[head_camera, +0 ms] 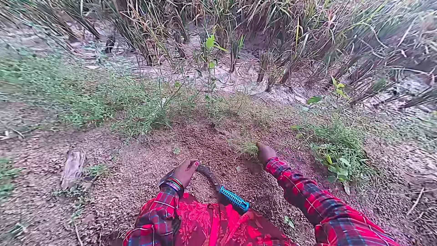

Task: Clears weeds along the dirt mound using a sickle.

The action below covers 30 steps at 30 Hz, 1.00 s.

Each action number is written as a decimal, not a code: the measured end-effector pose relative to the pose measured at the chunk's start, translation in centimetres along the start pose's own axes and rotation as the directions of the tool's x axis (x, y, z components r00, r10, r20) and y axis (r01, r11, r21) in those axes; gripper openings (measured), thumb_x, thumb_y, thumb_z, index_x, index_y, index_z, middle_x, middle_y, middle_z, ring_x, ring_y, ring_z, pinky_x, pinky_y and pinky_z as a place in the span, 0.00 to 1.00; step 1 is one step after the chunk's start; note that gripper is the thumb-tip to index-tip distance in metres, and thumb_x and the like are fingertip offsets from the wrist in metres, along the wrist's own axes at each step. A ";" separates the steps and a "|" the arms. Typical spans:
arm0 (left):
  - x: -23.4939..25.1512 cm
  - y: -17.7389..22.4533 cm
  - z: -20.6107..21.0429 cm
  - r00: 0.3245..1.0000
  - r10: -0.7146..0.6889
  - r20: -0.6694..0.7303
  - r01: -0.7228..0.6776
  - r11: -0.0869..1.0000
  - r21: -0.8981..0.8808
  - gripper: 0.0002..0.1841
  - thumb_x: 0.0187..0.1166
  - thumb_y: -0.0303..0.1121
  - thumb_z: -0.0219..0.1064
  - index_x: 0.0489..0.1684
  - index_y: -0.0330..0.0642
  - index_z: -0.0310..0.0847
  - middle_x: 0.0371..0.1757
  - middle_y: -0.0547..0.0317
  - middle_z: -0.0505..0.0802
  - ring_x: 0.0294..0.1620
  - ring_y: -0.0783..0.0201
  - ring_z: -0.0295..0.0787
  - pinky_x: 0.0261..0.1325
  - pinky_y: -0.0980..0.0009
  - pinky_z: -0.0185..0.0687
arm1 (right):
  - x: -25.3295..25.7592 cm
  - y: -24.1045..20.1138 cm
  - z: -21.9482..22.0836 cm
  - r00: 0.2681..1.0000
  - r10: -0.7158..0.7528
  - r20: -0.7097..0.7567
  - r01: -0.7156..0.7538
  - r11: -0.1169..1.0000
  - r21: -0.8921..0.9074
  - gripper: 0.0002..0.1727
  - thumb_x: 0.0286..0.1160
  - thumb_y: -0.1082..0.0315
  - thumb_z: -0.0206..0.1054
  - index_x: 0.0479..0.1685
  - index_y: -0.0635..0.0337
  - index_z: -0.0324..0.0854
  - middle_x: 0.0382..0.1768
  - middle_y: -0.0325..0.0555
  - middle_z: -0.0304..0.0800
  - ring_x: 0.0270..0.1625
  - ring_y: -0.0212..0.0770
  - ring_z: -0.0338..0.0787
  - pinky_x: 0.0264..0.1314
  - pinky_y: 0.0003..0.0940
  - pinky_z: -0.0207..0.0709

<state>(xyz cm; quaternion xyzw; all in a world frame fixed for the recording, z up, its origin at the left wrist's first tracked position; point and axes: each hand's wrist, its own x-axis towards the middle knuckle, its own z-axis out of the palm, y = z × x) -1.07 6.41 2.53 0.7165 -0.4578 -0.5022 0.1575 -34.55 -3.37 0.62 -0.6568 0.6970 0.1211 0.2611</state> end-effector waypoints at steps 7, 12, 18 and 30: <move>-0.6 -0.3 -0.1 0.999 0.037 -0.023 -0.037 0.999 0.002 0.22 0.95 0.40 0.53 0.79 0.36 0.74 0.73 0.39 0.86 0.72 0.48 0.85 0.78 0.50 0.74 | 3.6 13.7 -1.3 0.925 0.317 -0.208 -0.330 0.944 -0.029 0.36 0.79 0.59 0.68 0.88 0.58 0.65 0.84 0.65 0.69 0.76 0.69 0.80 0.71 0.71 0.73; -0.3 -0.7 0.1 0.996 0.076 -0.041 -0.074 0.996 0.043 0.21 0.95 0.39 0.53 0.77 0.37 0.76 0.69 0.38 0.88 0.70 0.46 0.86 0.77 0.47 0.73 | 3.0 14.5 -1.8 0.886 0.438 -0.152 -0.447 0.894 -0.031 0.32 0.79 0.58 0.66 0.83 0.58 0.71 0.72 0.65 0.83 0.74 0.68 0.83 0.71 0.72 0.73; -0.3 -1.3 0.1 0.993 0.101 -0.057 -0.097 0.993 0.062 0.20 0.95 0.38 0.54 0.77 0.36 0.75 0.70 0.36 0.87 0.70 0.44 0.86 0.76 0.46 0.74 | 2.4 14.0 -1.5 0.920 0.382 -0.087 -0.379 0.924 0.051 0.32 0.78 0.53 0.68 0.81 0.55 0.75 0.74 0.62 0.82 0.77 0.63 0.81 0.74 0.67 0.73; 1.3 -2.3 0.6 0.998 0.023 -0.053 -0.019 0.997 0.070 0.21 0.94 0.39 0.54 0.76 0.35 0.76 0.68 0.36 0.88 0.68 0.42 0.88 0.75 0.43 0.75 | -2.5 11.6 -2.2 0.981 0.161 -0.105 -0.142 0.975 0.173 0.29 0.78 0.70 0.65 0.81 0.63 0.73 0.70 0.69 0.83 0.75 0.68 0.81 0.78 0.68 0.69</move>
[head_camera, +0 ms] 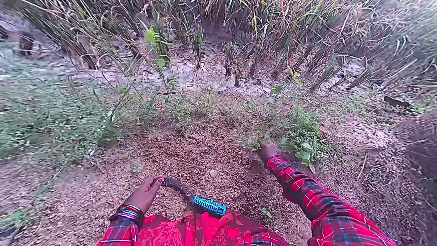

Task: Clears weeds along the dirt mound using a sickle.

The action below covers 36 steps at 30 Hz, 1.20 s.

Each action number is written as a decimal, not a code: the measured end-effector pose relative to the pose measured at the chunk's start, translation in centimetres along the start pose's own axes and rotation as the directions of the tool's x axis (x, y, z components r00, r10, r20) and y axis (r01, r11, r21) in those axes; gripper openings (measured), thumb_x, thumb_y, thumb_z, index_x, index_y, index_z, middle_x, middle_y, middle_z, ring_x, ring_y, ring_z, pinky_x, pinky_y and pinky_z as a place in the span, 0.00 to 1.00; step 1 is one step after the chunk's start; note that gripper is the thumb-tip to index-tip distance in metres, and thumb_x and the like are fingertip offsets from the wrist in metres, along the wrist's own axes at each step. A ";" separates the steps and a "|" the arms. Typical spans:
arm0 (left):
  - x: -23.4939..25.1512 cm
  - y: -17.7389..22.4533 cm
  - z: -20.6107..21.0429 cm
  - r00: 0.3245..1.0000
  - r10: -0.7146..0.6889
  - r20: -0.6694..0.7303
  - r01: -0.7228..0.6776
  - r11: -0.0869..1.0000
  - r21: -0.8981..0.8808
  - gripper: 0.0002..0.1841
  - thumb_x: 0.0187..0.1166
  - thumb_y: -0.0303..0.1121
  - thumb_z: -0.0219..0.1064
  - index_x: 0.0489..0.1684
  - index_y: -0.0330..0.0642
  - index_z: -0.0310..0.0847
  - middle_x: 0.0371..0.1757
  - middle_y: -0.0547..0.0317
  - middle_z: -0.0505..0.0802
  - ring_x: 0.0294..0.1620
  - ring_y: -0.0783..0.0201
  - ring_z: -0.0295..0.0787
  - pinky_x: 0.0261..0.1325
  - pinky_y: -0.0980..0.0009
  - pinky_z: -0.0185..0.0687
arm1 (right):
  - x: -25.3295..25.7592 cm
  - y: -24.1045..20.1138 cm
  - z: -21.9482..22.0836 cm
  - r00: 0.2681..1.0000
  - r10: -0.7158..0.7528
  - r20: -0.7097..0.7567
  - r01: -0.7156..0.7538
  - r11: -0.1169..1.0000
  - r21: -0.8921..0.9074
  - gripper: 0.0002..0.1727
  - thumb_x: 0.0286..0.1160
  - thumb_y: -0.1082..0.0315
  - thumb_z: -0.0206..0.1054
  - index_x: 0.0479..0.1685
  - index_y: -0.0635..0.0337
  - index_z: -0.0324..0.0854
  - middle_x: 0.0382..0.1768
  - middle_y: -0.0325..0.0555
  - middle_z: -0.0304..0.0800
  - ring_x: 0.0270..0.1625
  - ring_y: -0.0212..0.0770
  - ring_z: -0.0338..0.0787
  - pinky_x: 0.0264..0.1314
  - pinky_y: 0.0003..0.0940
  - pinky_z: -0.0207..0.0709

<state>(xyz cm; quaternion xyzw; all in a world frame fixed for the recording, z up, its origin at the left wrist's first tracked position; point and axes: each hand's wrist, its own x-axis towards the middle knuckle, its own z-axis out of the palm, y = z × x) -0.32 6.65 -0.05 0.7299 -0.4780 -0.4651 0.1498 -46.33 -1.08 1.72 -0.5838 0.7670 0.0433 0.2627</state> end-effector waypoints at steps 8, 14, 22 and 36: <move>0.2 -1.0 -0.2 1.000 -0.002 0.025 0.001 0.998 0.060 0.20 0.94 0.39 0.54 0.75 0.37 0.77 0.68 0.38 0.89 0.67 0.44 0.88 0.75 0.44 0.76 | 3.1 4.6 -7.1 0.855 0.261 -0.449 -0.215 0.965 0.152 0.30 0.79 0.69 0.66 0.83 0.64 0.70 0.71 0.75 0.80 0.72 0.76 0.82 0.70 0.77 0.71; -0.6 0.0 -0.2 1.000 0.006 0.006 -0.007 0.998 0.070 0.21 0.94 0.41 0.54 0.75 0.38 0.78 0.69 0.39 0.89 0.69 0.45 0.87 0.76 0.42 0.74 | 5.0 18.5 -8.4 0.727 0.625 -0.283 -0.593 0.780 0.198 0.59 0.67 0.49 0.81 0.90 0.74 0.49 0.82 0.81 0.62 0.84 0.73 0.68 0.83 0.64 0.65; -1.9 1.7 -0.3 1.000 0.007 0.030 -0.008 0.999 0.049 0.21 0.95 0.40 0.54 0.77 0.36 0.76 0.72 0.39 0.87 0.72 0.46 0.85 0.78 0.47 0.73 | 3.7 16.5 -11.6 0.655 0.586 -0.476 -0.536 0.805 0.254 0.55 0.69 0.54 0.78 0.93 0.65 0.48 0.86 0.73 0.60 0.82 0.68 0.73 0.79 0.61 0.71; -1.8 3.7 0.7 0.977 -0.123 0.173 0.007 0.831 0.556 0.31 0.91 0.49 0.58 0.89 0.41 0.65 0.85 0.40 0.76 0.88 0.42 0.69 0.88 0.39 0.58 | 9.7 2.8 -1.5 0.983 -0.021 -0.180 0.030 0.998 0.047 0.22 0.92 0.65 0.53 0.76 0.66 0.78 0.72 0.69 0.83 0.77 0.66 0.80 0.82 0.64 0.67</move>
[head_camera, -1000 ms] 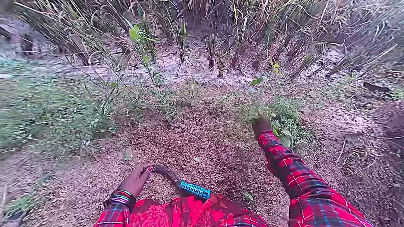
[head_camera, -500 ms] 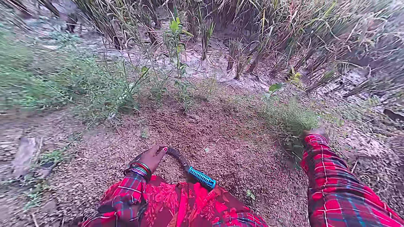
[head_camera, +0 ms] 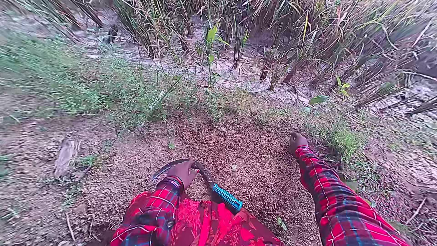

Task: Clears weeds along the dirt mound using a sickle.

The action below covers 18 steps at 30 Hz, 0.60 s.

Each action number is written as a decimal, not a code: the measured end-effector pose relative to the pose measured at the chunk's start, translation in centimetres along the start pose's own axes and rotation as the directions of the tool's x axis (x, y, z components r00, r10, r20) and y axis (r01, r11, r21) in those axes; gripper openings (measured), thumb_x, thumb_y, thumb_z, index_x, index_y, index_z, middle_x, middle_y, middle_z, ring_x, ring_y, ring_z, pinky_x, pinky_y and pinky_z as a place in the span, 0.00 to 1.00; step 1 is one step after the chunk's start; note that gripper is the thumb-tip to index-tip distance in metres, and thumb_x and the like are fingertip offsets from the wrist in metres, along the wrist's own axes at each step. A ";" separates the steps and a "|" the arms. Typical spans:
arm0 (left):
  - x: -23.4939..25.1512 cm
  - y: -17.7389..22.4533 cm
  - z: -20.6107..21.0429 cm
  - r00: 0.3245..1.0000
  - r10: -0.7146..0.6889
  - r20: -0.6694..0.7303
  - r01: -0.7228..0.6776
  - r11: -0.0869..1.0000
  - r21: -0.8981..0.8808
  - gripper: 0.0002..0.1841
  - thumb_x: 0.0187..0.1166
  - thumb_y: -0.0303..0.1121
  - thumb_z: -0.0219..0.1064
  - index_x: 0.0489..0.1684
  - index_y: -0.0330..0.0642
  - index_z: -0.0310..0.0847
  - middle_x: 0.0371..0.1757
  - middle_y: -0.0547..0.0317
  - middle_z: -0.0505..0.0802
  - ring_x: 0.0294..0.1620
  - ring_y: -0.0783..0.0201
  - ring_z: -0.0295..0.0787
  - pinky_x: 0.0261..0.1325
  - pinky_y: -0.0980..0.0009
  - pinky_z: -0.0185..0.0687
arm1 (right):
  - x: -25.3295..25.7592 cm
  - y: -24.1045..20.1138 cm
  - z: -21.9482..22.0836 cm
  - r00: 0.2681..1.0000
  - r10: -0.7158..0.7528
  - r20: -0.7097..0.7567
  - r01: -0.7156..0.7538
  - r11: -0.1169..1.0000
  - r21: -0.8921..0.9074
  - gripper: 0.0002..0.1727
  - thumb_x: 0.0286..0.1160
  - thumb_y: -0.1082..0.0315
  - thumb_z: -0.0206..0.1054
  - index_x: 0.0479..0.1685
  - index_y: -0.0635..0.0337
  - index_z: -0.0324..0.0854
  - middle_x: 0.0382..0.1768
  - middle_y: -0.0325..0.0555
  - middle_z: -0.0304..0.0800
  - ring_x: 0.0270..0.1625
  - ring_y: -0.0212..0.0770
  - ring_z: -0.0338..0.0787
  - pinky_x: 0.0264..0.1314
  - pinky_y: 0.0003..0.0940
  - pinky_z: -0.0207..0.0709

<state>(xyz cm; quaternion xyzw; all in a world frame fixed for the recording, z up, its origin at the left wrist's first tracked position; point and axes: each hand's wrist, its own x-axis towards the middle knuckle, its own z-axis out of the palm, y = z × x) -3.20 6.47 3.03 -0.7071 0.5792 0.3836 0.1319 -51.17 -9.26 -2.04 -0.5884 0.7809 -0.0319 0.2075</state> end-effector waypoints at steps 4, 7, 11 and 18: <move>1.5 3.5 2.7 0.996 -0.009 0.085 -0.007 0.982 0.187 0.50 0.77 0.60 0.71 0.97 0.48 0.49 0.97 0.41 0.52 0.97 0.37 0.38 0.88 0.23 0.28 | 3.5 -0.8 1.4 0.980 0.197 -0.011 -0.194 0.974 0.113 0.26 0.92 0.64 0.51 0.84 0.67 0.68 0.81 0.70 0.72 0.84 0.65 0.73 0.86 0.59 0.63; 3.0 5.7 4.5 0.996 -0.031 0.078 0.009 0.963 0.270 0.64 0.64 0.66 0.77 0.99 0.48 0.37 0.97 0.34 0.40 0.97 0.33 0.24 0.84 0.19 0.16 | 6.7 -0.3 1.4 0.945 0.327 -0.020 -0.320 0.934 0.160 0.31 0.88 0.63 0.58 0.85 0.73 0.63 0.84 0.72 0.67 0.86 0.63 0.70 0.87 0.56 0.63; 5.1 7.7 5.3 0.991 -0.105 0.079 0.074 0.941 0.330 0.75 0.49 0.67 0.85 0.99 0.45 0.34 0.95 0.25 0.36 0.95 0.26 0.26 0.86 0.21 0.18 | 10.8 0.7 1.3 0.919 0.395 -0.015 -0.390 0.912 0.132 0.42 0.88 0.49 0.60 0.88 0.75 0.56 0.81 0.74 0.69 0.84 0.64 0.73 0.85 0.58 0.65; 6.7 10.5 4.2 0.957 -0.241 0.162 0.143 0.876 0.460 0.68 0.56 0.53 0.88 0.97 0.39 0.40 0.91 0.14 0.44 0.92 0.16 0.37 0.91 0.31 0.36 | 17.6 1.7 2.1 0.898 0.438 -0.047 -0.419 0.882 0.216 0.60 0.74 0.45 0.76 0.93 0.74 0.41 0.87 0.76 0.58 0.88 0.66 0.66 0.88 0.57 0.61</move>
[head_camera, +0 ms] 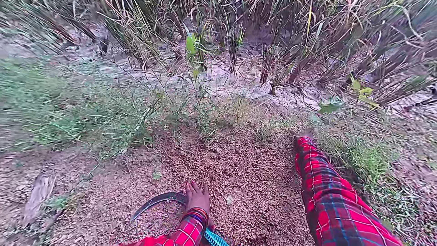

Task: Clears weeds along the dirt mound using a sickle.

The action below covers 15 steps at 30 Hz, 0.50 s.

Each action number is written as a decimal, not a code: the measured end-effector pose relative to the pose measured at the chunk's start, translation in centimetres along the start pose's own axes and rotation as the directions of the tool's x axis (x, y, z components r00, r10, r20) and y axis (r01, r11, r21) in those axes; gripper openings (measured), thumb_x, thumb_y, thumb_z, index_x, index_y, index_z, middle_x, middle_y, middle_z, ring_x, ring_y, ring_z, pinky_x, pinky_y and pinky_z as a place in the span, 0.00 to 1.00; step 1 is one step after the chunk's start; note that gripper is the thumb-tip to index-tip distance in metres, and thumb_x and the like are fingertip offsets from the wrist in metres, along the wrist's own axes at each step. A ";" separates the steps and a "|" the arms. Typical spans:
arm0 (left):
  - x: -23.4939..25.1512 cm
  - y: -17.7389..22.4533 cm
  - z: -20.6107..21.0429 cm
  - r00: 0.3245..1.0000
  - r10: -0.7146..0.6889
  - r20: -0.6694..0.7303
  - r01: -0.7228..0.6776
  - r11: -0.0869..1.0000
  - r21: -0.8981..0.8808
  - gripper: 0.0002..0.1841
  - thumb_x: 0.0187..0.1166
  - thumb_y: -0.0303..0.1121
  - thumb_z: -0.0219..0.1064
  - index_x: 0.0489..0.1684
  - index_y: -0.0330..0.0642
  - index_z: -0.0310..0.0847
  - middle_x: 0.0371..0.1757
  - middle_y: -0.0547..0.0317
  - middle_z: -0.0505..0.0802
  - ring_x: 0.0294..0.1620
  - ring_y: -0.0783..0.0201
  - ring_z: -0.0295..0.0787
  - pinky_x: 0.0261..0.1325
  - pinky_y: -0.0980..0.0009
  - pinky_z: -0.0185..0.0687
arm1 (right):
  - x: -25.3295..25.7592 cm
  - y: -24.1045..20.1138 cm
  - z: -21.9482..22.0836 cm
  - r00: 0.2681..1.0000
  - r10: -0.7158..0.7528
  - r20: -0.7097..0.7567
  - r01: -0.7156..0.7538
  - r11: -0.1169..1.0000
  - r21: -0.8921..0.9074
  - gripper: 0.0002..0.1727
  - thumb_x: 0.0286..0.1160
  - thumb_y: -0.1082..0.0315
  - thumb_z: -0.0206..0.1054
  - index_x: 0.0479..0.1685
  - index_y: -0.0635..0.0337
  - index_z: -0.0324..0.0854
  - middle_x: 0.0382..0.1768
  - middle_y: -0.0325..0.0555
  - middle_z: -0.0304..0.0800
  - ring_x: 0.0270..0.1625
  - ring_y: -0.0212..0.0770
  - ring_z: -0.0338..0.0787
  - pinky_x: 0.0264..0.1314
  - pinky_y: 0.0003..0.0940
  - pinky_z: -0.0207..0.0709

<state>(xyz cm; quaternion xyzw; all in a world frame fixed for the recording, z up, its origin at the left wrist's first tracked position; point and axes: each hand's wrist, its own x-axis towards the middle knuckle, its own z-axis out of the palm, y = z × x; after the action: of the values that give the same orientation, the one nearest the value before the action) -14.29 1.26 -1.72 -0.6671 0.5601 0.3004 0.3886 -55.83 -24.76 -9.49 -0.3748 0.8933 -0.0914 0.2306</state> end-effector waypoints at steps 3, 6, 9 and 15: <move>0.0 0.2 0.0 1.000 0.010 -0.009 -0.010 0.999 0.040 0.68 0.55 0.55 0.87 0.97 0.38 0.42 0.90 0.13 0.46 0.91 0.16 0.41 0.92 0.32 0.34 | 1.2 -1.3 0.6 0.998 0.044 -0.051 -0.034 0.981 0.191 0.48 0.79 0.53 0.73 0.89 0.74 0.52 0.78 0.77 0.72 0.81 0.68 0.75 0.82 0.59 0.69; -0.1 0.1 0.0 1.000 0.009 0.007 -0.009 0.999 0.040 0.68 0.54 0.55 0.88 0.97 0.38 0.42 0.90 0.13 0.46 0.91 0.17 0.42 0.92 0.33 0.35 | 2.9 -0.4 2.7 0.991 0.017 -0.130 0.027 0.944 0.329 0.29 0.87 0.58 0.63 0.79 0.69 0.72 0.72 0.71 0.81 0.77 0.66 0.80 0.80 0.60 0.70; -0.1 0.1 0.0 1.000 0.008 0.000 -0.008 1.000 0.020 0.70 0.51 0.55 0.89 0.97 0.38 0.42 0.90 0.13 0.46 0.92 0.18 0.41 0.92 0.33 0.34 | 3.3 -0.1 2.8 0.995 -0.046 -0.092 0.070 0.957 0.280 0.29 0.94 0.51 0.51 0.77 0.67 0.76 0.76 0.70 0.78 0.81 0.66 0.76 0.84 0.62 0.64; -0.3 0.0 -0.1 1.000 0.023 0.005 -0.023 1.000 0.002 0.67 0.56 0.52 0.87 0.97 0.39 0.42 0.91 0.14 0.44 0.92 0.18 0.40 0.92 0.34 0.36 | 2.0 0.2 2.4 0.997 -0.033 -0.068 0.056 0.922 0.384 0.25 0.95 0.59 0.49 0.81 0.66 0.72 0.74 0.71 0.79 0.78 0.65 0.79 0.81 0.61 0.67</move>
<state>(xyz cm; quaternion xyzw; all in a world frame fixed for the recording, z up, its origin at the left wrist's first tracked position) -14.36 1.36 -1.44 -0.6596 0.5669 0.3060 0.3871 -55.98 -26.02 -12.36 -0.3395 0.8557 -0.2816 0.2707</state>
